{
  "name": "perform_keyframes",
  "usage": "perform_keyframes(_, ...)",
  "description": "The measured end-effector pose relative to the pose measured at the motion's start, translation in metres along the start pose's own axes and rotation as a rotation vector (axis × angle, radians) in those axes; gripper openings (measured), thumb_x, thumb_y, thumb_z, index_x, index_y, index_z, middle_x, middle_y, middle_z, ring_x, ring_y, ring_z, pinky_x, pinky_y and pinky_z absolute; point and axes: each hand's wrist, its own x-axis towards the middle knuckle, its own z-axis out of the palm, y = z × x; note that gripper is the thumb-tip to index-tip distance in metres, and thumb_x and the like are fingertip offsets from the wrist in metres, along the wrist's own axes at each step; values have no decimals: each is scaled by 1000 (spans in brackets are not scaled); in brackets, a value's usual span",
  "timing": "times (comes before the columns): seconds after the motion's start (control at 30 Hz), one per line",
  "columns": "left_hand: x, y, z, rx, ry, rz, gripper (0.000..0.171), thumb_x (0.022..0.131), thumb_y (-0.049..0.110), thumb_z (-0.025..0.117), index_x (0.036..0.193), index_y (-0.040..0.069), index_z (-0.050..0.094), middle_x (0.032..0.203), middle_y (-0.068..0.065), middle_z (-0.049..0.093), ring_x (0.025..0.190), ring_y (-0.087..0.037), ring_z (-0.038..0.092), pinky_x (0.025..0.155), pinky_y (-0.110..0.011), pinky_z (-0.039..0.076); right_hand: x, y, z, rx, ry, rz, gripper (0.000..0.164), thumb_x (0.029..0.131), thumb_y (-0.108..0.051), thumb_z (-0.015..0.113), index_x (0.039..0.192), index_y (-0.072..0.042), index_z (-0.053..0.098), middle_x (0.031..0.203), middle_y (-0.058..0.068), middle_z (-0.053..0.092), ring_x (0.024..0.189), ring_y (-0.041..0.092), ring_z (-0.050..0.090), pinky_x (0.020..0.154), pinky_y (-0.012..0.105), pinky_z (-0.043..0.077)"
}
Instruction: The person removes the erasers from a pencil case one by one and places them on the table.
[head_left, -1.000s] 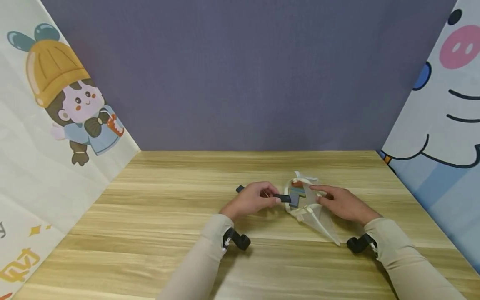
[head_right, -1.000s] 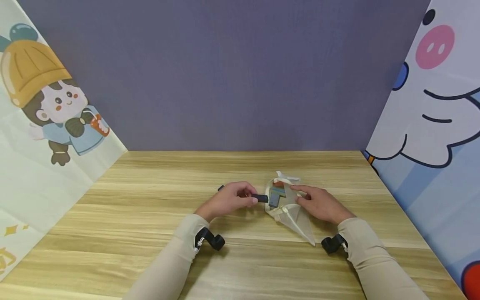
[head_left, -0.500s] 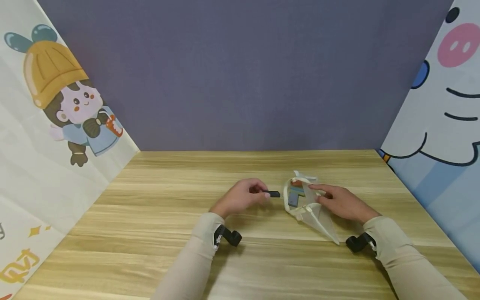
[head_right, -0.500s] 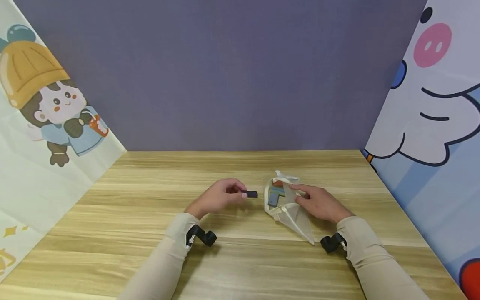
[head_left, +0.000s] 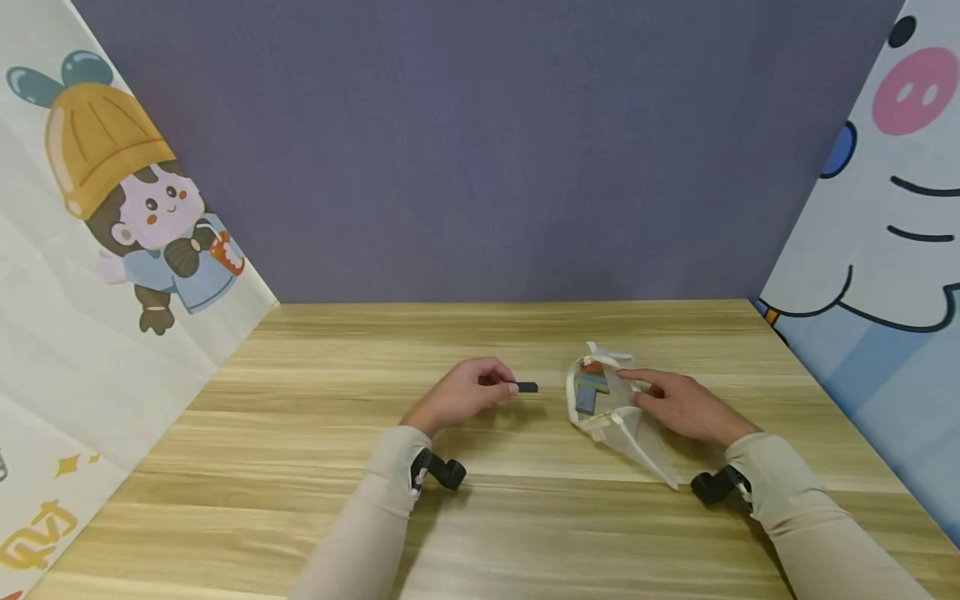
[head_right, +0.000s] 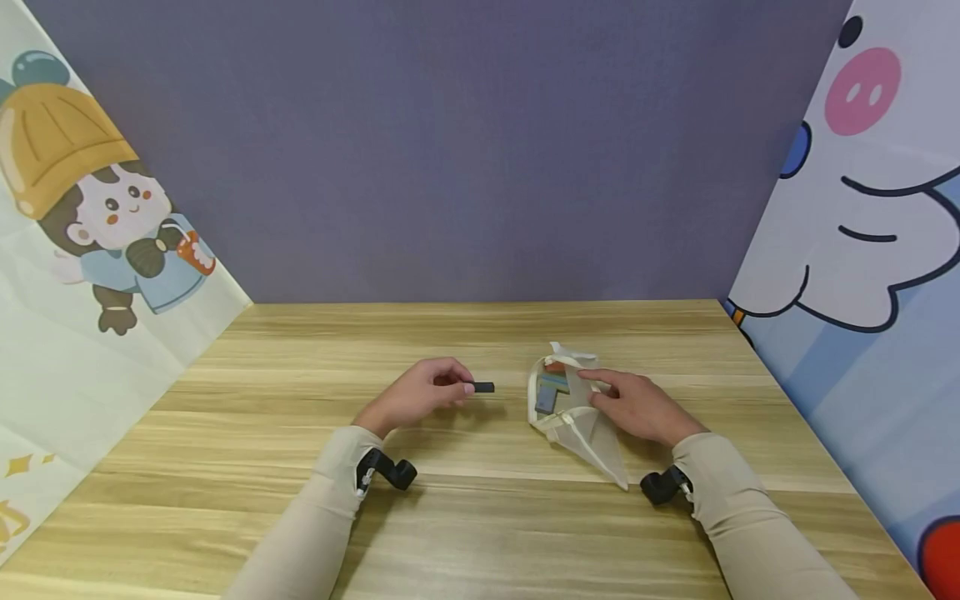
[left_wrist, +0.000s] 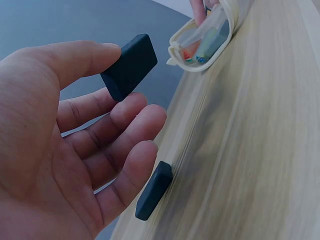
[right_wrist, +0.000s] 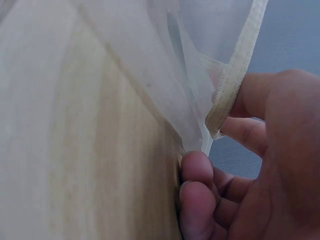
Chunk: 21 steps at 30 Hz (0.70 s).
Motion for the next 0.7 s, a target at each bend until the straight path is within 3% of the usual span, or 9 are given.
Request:
perform_keyframes(0.23, -4, -2, -6, -39, -15, -17, 22, 96, 36, 68, 108, 18, 69, 101, -9, 70, 90, -26, 67, 79, -43, 54, 1, 1, 1, -8, -3, 3, 49, 106, -33, 53, 151, -15, 47, 98, 2, 62, 84, 18, 54, 72, 39, 42)
perform_keyframes(0.57, -8, -5, -10, -52, -21, -46, 21, 96, 35, 68, 108, 17, 68, 102, -10, 70, 90, -27, 68, 78, -42, 55, 0, 0, 0, -8, 3, -13, 48, 105, -32, 54, 150, -14, 48, 120, 14, 63, 96, 21, 59, 76, 40, 46)
perform_keyframes(0.7, -8, -7, -11, -53, -30, -61, 21, 96, 34, 68, 108, 16, 68, 101, -11, 70, 89, -27, 67, 76, -41, 55, -1, 0, 0, -1, 0, -3, 49, 105, -33, 54, 150, -15, 48, 113, 10, 64, 92, 20, 58, 74, 39, 44)
